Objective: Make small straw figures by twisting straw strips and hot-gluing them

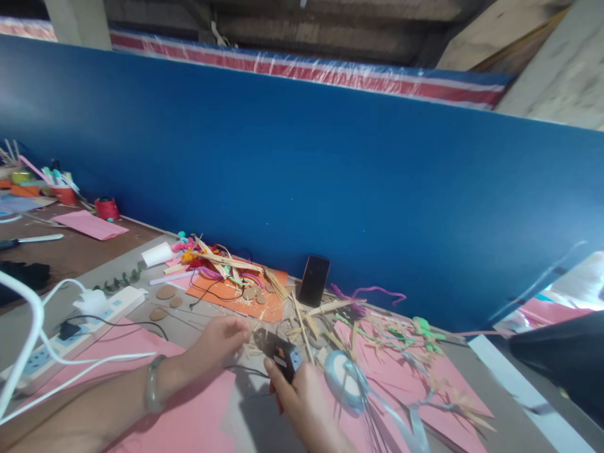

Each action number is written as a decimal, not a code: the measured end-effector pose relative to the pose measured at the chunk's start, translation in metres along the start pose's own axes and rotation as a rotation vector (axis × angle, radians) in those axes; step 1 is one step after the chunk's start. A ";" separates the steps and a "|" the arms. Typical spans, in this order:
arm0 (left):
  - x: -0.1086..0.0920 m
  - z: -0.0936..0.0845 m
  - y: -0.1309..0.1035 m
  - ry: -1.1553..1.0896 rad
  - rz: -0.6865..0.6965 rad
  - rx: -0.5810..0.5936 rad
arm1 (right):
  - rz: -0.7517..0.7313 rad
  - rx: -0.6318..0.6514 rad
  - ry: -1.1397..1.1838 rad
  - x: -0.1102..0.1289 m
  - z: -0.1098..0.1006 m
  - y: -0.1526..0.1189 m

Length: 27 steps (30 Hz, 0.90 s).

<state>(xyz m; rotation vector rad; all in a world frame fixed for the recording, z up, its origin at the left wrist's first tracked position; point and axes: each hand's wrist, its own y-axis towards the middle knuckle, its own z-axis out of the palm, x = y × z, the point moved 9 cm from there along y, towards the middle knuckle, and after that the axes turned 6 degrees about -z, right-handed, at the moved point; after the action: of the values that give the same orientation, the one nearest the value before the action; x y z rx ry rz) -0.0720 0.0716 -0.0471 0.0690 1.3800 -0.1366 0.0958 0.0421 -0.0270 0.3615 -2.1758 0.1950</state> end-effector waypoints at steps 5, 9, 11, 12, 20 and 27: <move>0.000 0.001 0.001 0.003 0.006 0.002 | 0.008 -0.021 0.014 0.002 -0.002 -0.001; 0.000 -0.001 0.001 0.020 0.000 -0.018 | 0.000 0.016 -0.001 0.000 0.001 0.000; -0.001 0.000 0.001 0.024 0.001 -0.013 | -0.003 0.012 -0.006 0.000 0.001 0.001; -0.001 0.000 0.000 0.017 0.002 -0.009 | -0.004 0.001 -0.004 0.000 0.000 0.001; 0.000 0.000 0.001 0.015 0.020 0.008 | -0.017 -0.009 0.046 0.001 -0.001 0.000; -0.002 0.001 -0.001 -0.004 0.022 0.022 | 0.001 -0.017 0.008 -0.002 -0.004 0.000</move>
<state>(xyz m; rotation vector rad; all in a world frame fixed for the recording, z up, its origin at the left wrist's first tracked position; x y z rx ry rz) -0.0713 0.0708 -0.0454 0.1025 1.3731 -0.1338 0.1000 0.0433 -0.0258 0.3493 -2.1680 0.1784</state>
